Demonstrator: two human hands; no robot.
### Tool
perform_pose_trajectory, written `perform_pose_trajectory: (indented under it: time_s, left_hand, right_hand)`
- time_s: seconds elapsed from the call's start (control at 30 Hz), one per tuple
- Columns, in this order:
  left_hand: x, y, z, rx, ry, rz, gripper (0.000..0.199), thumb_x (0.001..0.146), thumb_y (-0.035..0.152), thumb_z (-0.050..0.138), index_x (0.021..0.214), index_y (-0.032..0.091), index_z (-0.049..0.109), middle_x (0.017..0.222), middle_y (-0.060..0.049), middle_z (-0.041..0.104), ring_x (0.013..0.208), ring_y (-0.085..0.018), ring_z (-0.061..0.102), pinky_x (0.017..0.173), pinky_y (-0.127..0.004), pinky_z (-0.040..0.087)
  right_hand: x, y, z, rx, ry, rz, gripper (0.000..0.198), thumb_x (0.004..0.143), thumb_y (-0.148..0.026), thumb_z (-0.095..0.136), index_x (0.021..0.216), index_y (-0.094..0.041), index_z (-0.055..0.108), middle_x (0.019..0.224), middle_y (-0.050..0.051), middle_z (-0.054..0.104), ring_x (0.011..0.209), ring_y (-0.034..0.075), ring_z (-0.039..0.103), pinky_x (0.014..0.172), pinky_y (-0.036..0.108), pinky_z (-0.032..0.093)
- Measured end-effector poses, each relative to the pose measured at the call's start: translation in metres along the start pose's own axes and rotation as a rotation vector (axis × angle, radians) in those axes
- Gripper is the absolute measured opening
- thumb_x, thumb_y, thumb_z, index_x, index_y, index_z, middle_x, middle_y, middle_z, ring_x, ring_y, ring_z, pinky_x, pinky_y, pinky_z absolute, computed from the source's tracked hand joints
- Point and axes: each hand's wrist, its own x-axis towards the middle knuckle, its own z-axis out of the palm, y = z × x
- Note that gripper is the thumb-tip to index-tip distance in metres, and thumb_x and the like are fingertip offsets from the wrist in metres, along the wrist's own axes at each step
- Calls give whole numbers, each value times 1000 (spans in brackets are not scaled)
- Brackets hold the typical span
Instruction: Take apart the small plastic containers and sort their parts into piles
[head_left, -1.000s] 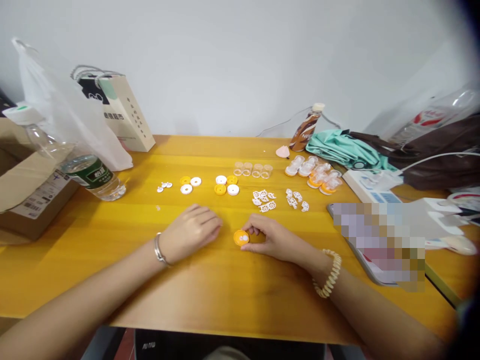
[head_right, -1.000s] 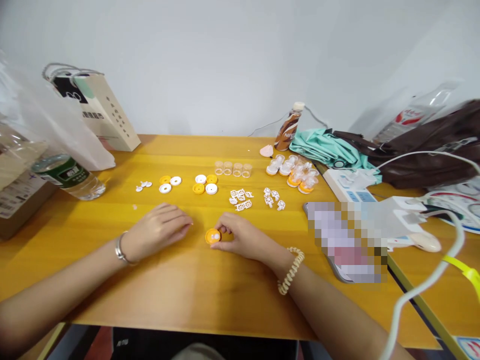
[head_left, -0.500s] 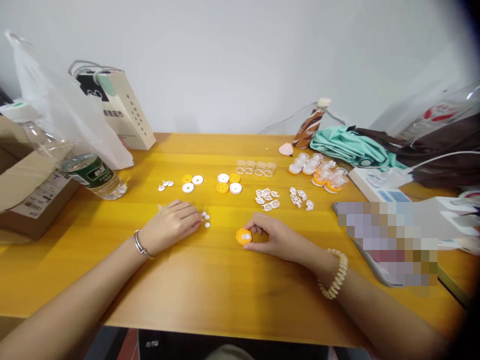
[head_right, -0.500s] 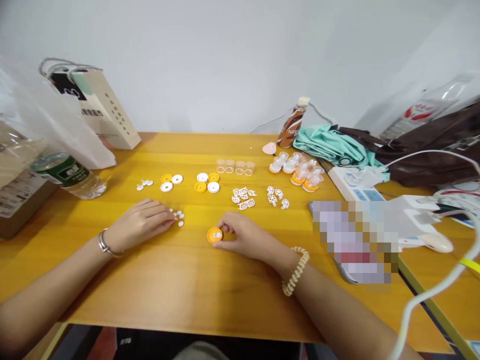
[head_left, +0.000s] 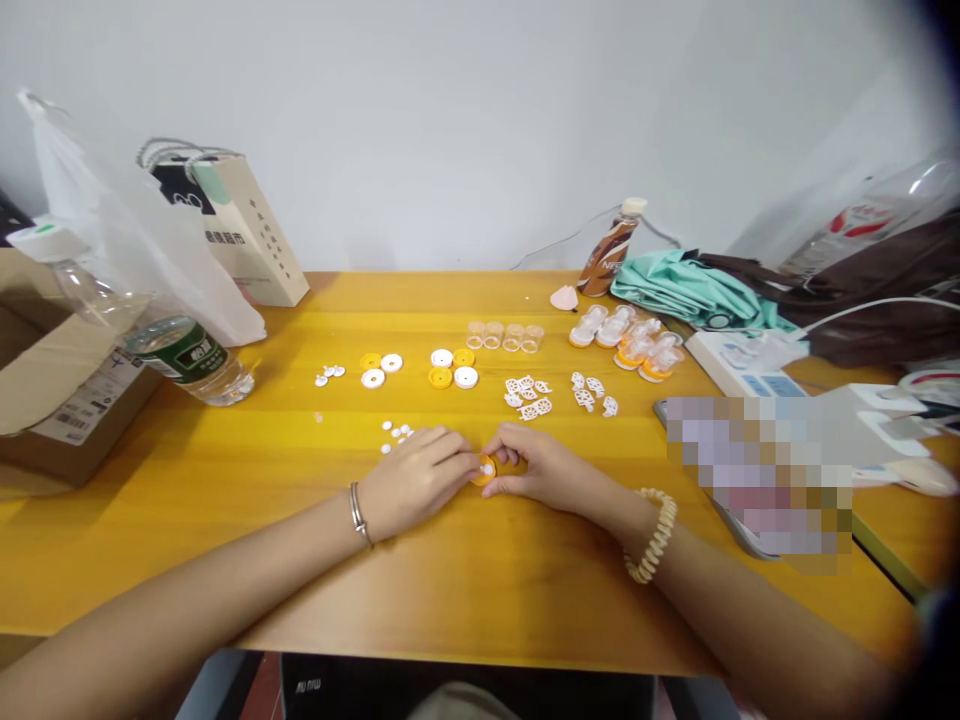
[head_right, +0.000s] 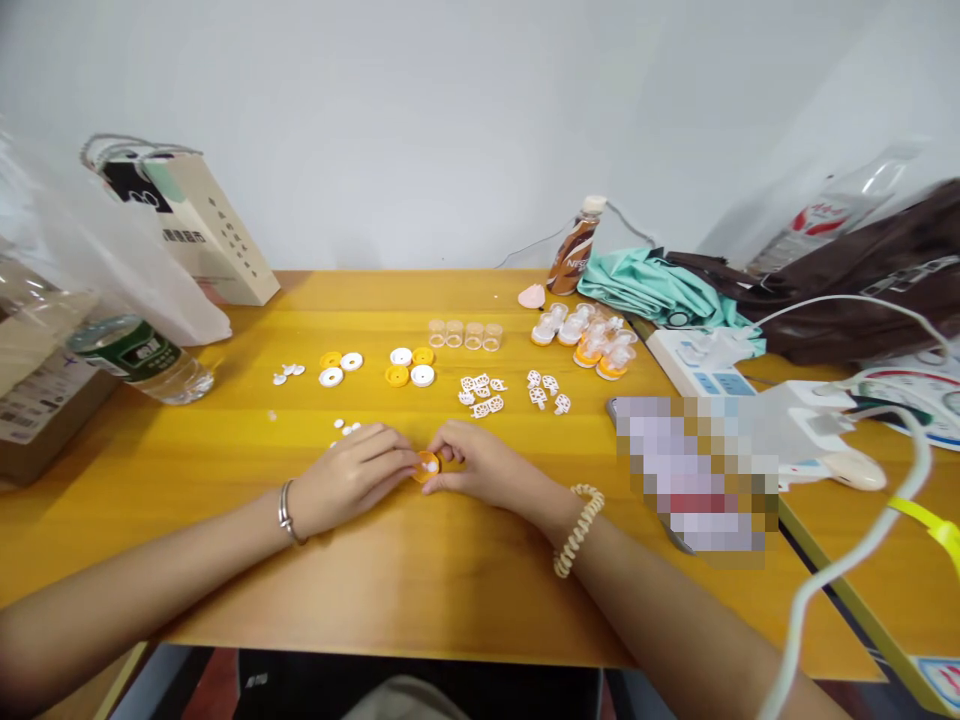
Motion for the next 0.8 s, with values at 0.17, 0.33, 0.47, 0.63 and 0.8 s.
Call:
perform_pose_trajectory:
  time_s: [0.17,0.33,0.47,0.63,0.8]
  left_hand:
    - [6,3,17,-158,7,-119,17,87,24,45,89,15,59,84,-6,59,76,-14,52,69,-28,45]
    - [6,5,25,-258,18,-232,10,84,21,51,85,17,60,81,-3,58,76,-13,54,71,-25,45]
    - [6,9,25,-116,19,-198,14,86,23,48,87,16,61,81,-4,59,76,-14,53,69,-27,44]
    - [3,9,24,91,29,-112,20,88,27,44,84,17,61,79,-4,59,71,-14,51,63,-28,37]
    - [4,7,23,191,60,-34,19,88,24,44,85,17,60,77,-3,60,69,-14,49,62,-29,33]
  right_hand:
    - [0,-1,0,-33,11,-16,26,68,-38,69,75,-18,53,69,-3,47,65,11,43,60,23,36]
    - [0,-1,2,-80,6,-34,29,68,-40,69,69,-18,51,68,-2,47,65,11,44,59,23,35]
    - [1,-1,4,-80,15,-32,29,67,-39,70,70,-17,51,67,-3,47,64,11,44,60,23,36]
    - [1,-2,4,-62,28,-18,26,67,-35,70,70,-17,51,66,-3,47,62,10,44,59,23,36]
    - [1,-4,3,-66,37,-1,25,68,-35,69,70,-17,51,66,-3,48,62,10,44,59,23,37]
